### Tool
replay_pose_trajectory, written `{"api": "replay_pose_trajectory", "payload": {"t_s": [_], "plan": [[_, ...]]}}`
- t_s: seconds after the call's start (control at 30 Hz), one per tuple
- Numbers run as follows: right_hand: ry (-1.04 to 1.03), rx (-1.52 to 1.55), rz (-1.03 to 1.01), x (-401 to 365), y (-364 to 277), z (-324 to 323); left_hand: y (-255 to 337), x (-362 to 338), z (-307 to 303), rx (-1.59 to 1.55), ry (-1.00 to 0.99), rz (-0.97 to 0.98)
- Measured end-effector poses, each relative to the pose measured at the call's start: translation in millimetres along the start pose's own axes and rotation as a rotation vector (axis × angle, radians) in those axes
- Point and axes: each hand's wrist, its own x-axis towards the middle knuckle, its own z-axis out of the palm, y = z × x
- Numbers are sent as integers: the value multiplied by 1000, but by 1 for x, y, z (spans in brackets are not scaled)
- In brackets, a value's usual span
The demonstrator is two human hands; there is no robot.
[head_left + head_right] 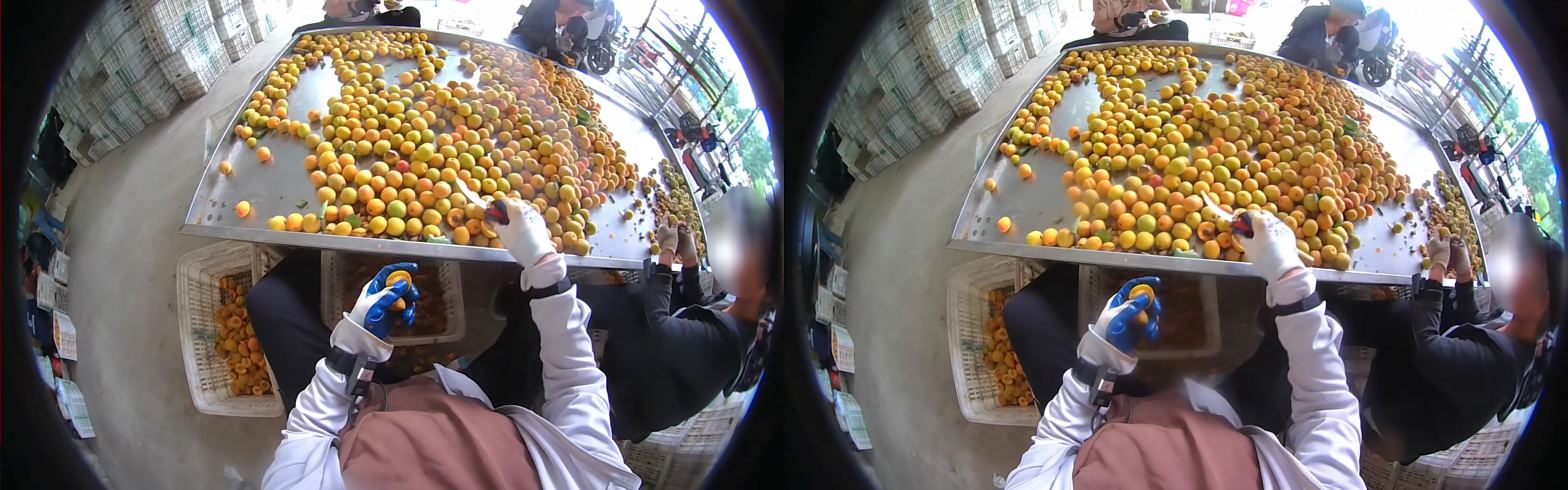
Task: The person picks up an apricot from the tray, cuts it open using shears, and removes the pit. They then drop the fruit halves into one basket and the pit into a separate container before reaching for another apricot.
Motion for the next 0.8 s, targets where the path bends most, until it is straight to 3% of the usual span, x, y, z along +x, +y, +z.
{"api": "replay_pose_trajectory", "payload": {"t_s": [0.17, 0.23, 0.37, 0.43, 0.57, 0.77, 0.8], "plan": [[-38, -286, 92, 30, 58, 4, -10, 3, -6, -39, -89, -31], [159, -462, 43, 26, 60, -2, -9, 1, 1, -36, -84, -69], [143, -331, 56, 11, 56, -16, -3, -5, 18, -2, -7, -66], [-254, -380, 237, -2, 39, -27, -6, -3, 16, -5, -6, -68], [-157, -461, 129, -18, 73, 0, -11, 1, 22, -114, 11, -95], [-318, -480, 100, -16, 63, -11, -22, 11, 18, -146, 0, -122], [-209, -435, 73, -20, 66, -12, -21, 10, 18, -121, 38, -124]]}}
